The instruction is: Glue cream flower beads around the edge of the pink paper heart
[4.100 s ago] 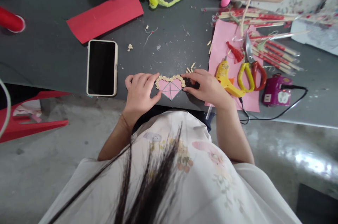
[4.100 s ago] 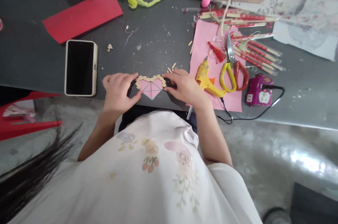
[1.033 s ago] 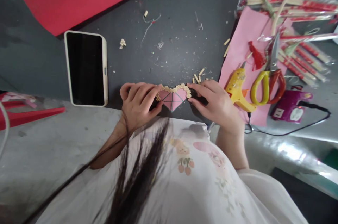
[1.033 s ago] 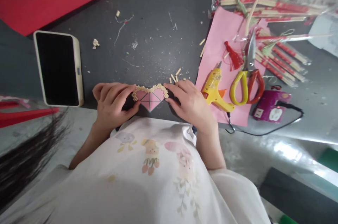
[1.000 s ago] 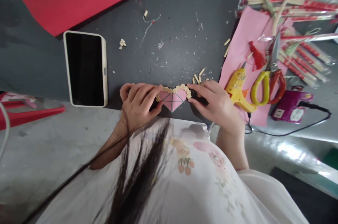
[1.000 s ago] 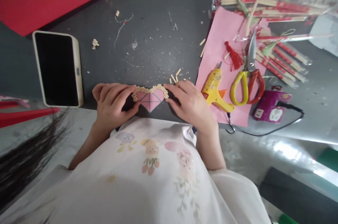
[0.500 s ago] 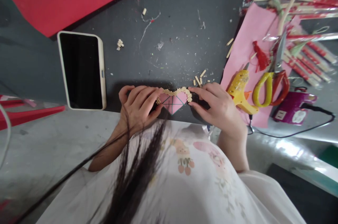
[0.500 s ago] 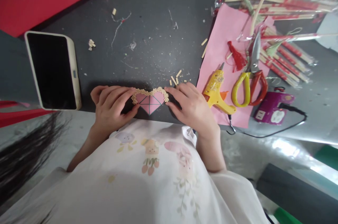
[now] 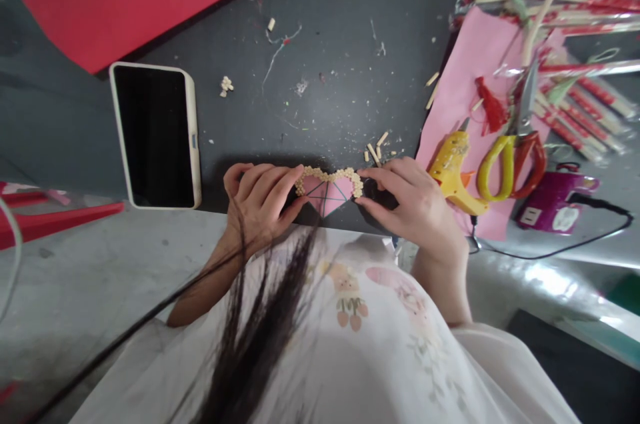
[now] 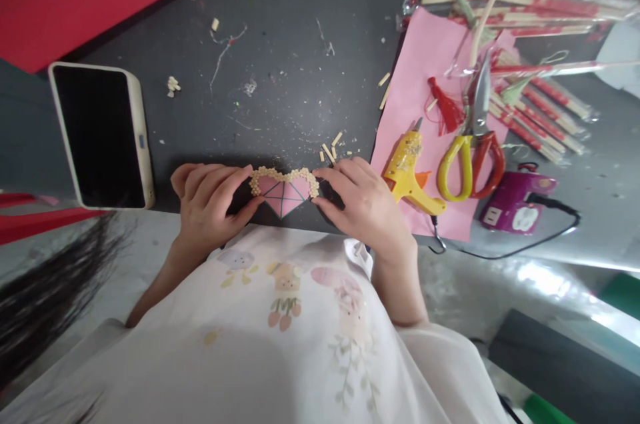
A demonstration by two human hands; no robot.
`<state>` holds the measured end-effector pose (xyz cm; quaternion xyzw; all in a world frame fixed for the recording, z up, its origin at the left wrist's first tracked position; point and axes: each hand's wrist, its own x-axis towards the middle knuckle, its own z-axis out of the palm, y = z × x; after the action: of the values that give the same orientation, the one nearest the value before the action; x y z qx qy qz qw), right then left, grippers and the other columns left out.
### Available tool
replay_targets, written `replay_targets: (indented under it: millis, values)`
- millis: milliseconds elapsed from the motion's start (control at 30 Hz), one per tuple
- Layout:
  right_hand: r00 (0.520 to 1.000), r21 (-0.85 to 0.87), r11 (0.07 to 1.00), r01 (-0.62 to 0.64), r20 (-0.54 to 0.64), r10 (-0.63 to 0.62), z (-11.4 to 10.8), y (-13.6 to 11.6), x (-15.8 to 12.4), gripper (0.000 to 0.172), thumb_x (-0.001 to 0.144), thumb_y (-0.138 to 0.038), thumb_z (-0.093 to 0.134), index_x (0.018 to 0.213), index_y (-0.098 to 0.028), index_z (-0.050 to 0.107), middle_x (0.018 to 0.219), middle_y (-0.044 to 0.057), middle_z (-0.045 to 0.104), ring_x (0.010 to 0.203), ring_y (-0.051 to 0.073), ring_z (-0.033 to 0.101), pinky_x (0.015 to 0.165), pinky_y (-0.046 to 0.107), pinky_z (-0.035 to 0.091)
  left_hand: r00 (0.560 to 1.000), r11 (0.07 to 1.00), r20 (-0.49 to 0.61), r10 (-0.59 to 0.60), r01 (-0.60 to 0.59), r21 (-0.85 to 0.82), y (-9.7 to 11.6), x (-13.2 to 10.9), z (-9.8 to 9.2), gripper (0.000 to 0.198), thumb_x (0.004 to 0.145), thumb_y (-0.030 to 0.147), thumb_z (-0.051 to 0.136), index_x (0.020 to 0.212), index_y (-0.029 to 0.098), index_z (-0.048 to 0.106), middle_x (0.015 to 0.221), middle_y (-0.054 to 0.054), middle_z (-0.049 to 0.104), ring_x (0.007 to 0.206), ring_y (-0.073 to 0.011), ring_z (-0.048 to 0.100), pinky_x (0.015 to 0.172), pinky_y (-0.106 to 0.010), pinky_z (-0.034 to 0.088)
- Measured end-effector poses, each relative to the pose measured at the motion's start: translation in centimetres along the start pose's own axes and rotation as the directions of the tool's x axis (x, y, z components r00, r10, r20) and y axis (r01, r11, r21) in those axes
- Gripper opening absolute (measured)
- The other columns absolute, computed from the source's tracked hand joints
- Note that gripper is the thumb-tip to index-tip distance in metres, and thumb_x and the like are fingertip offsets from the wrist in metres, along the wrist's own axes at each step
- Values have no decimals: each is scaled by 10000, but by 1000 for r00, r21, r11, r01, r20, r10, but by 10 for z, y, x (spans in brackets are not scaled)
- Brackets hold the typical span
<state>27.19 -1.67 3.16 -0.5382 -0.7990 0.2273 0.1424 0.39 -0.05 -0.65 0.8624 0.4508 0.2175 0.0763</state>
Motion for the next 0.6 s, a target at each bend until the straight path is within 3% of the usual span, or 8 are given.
replay_targets:
  millis: [400,500,600]
  values:
    - [1000,25,1000,-3,-2,3,-1,-1,1,239,880,-296,649,1080,-166,644,891,87,640,839,232,584,759,371,516,1000,997,10,-9,10,-77,0,-2,1,504,888,346,666,1354,306,478,1097,-15,693,1023,-221,621,1008,-430,371]
    - [1000,24,1000,-7,2,7,-3,-2,0,234,877,-289,646,1078,-170,648,885,89,640,834,236,581,745,379,517,1000,999,-27,13,-14,-52,2,0,1,520,871,356,682,1351,281,498,1070,-15,702,1001,-215,623,1003,-419,373]
    - [1000,25,1000,-18,14,17,-3,-3,-1,232,880,-293,638,1082,-179,648,894,93,641,843,241,578,744,387,517,1000,996,7,-3,3,-87,4,1,0,556,852,387,704,1356,249,513,1089,-46,707,1025,-237,624,1026,-436,351]
